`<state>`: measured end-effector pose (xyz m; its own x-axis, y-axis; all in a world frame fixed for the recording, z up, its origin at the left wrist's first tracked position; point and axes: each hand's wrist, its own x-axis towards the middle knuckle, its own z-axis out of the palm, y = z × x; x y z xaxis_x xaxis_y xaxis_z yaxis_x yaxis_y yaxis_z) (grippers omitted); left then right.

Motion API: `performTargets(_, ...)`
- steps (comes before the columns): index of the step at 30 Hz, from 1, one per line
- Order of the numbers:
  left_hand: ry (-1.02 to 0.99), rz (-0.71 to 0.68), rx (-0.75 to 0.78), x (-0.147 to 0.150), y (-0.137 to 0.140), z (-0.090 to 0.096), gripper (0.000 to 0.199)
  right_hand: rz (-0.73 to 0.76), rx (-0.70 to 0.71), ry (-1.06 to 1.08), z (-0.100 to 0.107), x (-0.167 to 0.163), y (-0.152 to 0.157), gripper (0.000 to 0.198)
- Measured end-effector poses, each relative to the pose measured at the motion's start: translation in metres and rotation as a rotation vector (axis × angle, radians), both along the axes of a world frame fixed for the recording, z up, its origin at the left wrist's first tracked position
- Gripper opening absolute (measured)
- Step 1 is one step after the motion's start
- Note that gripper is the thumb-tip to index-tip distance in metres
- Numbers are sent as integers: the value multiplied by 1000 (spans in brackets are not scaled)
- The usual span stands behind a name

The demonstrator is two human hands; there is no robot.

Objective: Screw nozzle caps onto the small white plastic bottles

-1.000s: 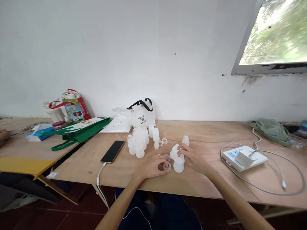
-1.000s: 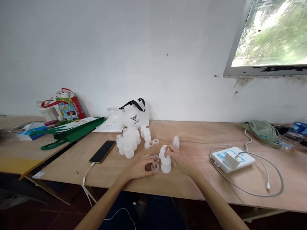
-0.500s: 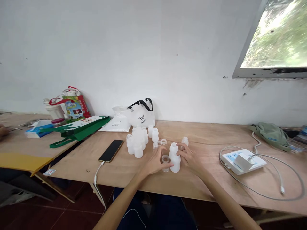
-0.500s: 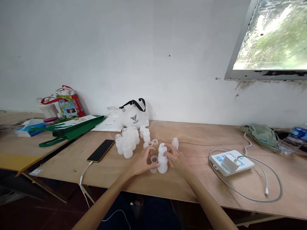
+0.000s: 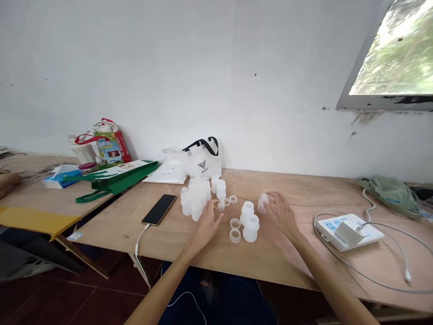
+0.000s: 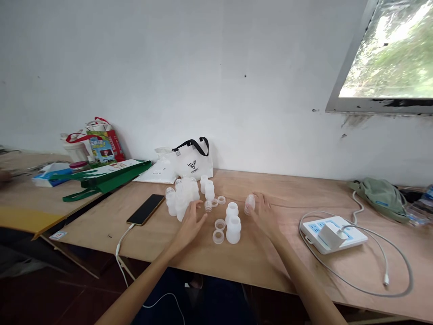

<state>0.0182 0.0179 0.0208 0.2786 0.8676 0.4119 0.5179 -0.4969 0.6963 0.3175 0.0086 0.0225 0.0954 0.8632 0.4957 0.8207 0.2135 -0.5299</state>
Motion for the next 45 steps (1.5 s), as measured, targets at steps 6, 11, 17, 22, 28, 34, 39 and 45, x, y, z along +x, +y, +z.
performTargets(6,-16,134,-14,19,29,-39,61,-22,-172,104,-29,10,33,72)
performTargets(11,40,95,-37,22,51,-46,40,22,-149,163,-41,13,39,59)
performTargets(17,67,55,27,14,59,-51,31,39,-107,228,-46,13,39,61)
performTargets(22,96,72,51,14,57,-49,32,-3,-70,246,-44,10,37,60)
performTargets(28,183,118,20,17,53,-40,33,-40,60,312,-25,7,26,60)
performTargets(34,208,118,18,16,52,-39,31,-41,73,405,-9,11,-14,60)
performTargets(39,182,112,66,18,52,-38,31,43,-171,311,-31,14,-44,48)
performTargets(45,198,123,23,19,52,-34,37,81,-226,350,-46,13,-44,47)
